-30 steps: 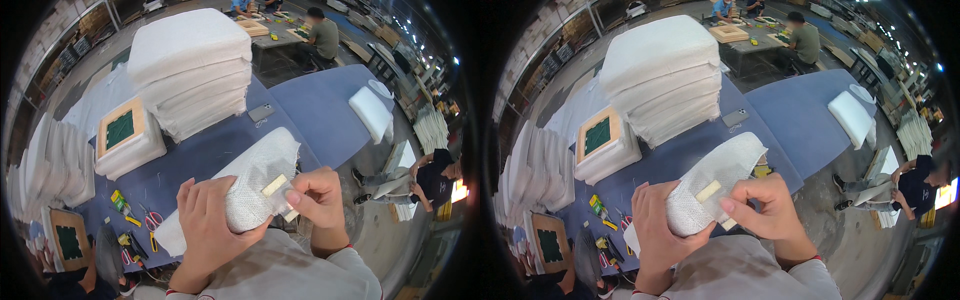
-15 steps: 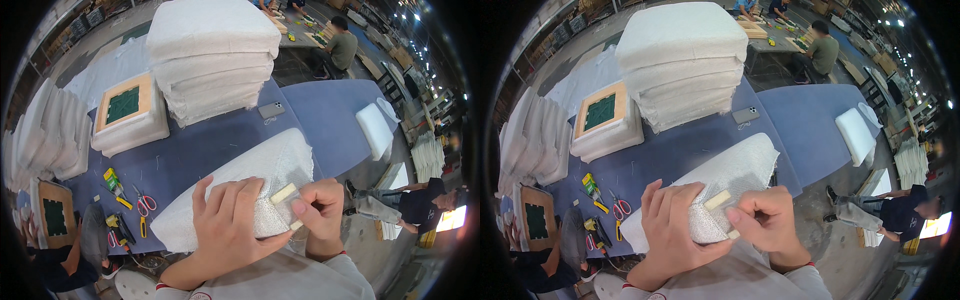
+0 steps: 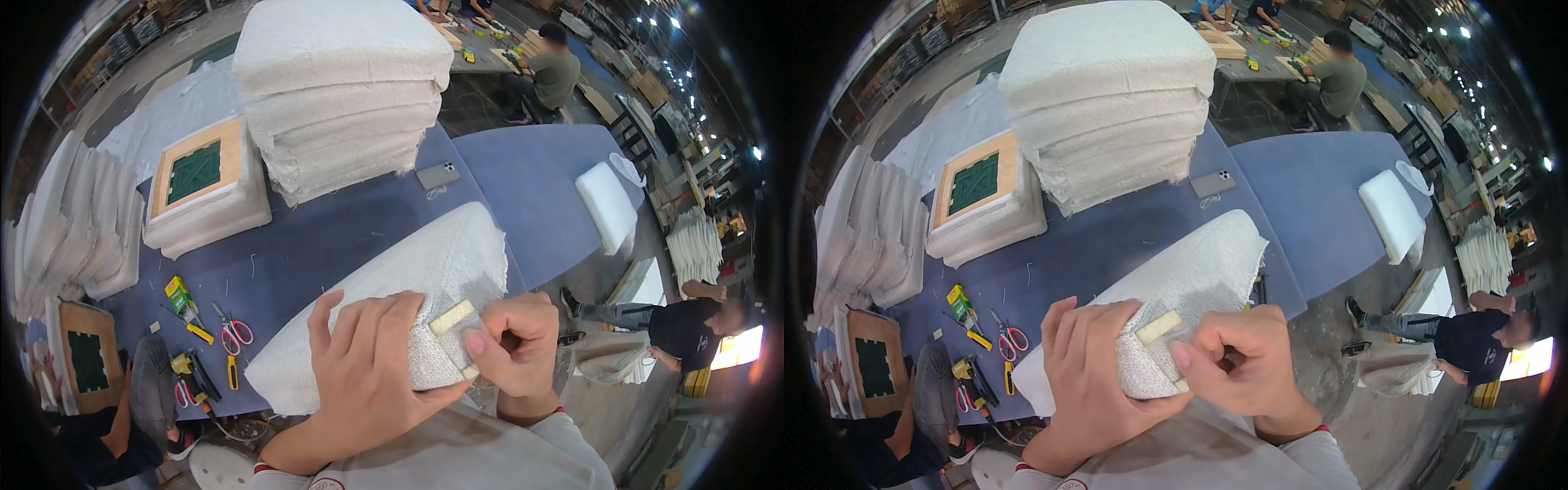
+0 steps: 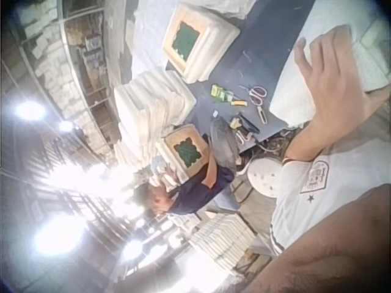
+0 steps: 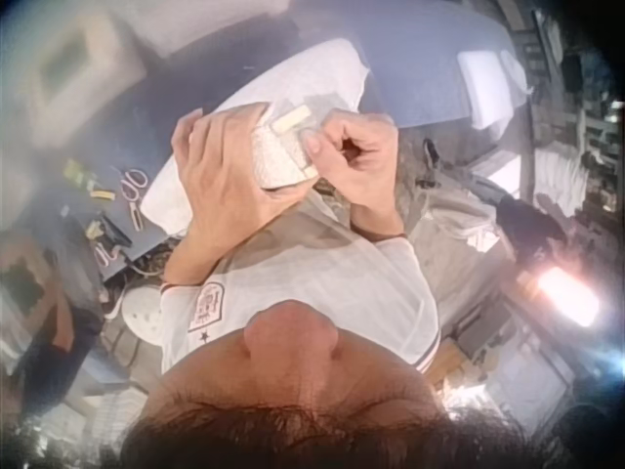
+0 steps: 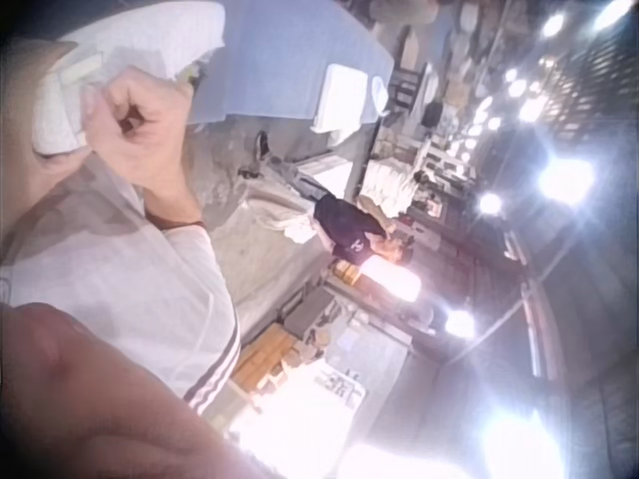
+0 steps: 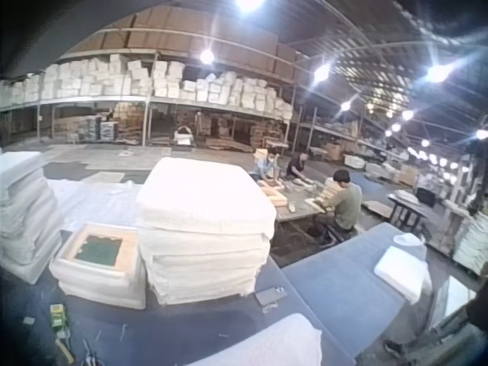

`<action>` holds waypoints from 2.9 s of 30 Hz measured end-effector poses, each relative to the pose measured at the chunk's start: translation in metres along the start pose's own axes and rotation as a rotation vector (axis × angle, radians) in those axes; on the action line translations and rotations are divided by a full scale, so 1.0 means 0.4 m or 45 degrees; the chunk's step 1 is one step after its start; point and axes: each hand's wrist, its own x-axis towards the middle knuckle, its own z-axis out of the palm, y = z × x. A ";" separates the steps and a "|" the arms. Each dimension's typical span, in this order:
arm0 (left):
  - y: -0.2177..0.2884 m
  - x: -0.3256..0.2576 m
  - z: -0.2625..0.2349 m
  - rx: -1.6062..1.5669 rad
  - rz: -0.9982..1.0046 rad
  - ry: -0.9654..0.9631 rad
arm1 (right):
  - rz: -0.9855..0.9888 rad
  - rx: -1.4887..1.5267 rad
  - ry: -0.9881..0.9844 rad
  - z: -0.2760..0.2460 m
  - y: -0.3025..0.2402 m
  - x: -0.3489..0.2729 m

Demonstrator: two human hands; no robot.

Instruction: The person wraps white fabric around a rectangular wooden frame with green padding and secures it using a staple gun. They repeatedly pull, fold, and staple the fabric to ensure it is taut and neatly attached to the frame.

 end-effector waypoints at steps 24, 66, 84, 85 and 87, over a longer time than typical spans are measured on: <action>-0.036 0.019 -0.020 -0.060 0.052 0.143 | 0.039 1.262 -0.399 -0.056 0.278 -0.032; -0.252 -0.079 -0.211 0.194 -0.264 0.462 | -0.055 0.288 -0.266 0.230 0.230 -0.068; -0.224 -0.089 -0.193 0.196 -0.226 0.464 | -0.509 -0.091 -0.338 0.290 0.123 -0.016; -0.226 -0.093 -0.191 0.185 -0.236 0.453 | -0.504 -0.091 -0.325 0.286 0.114 -0.013; -0.233 -0.114 -0.192 0.163 -0.255 0.398 | -0.329 -0.072 -0.435 0.271 0.098 -0.014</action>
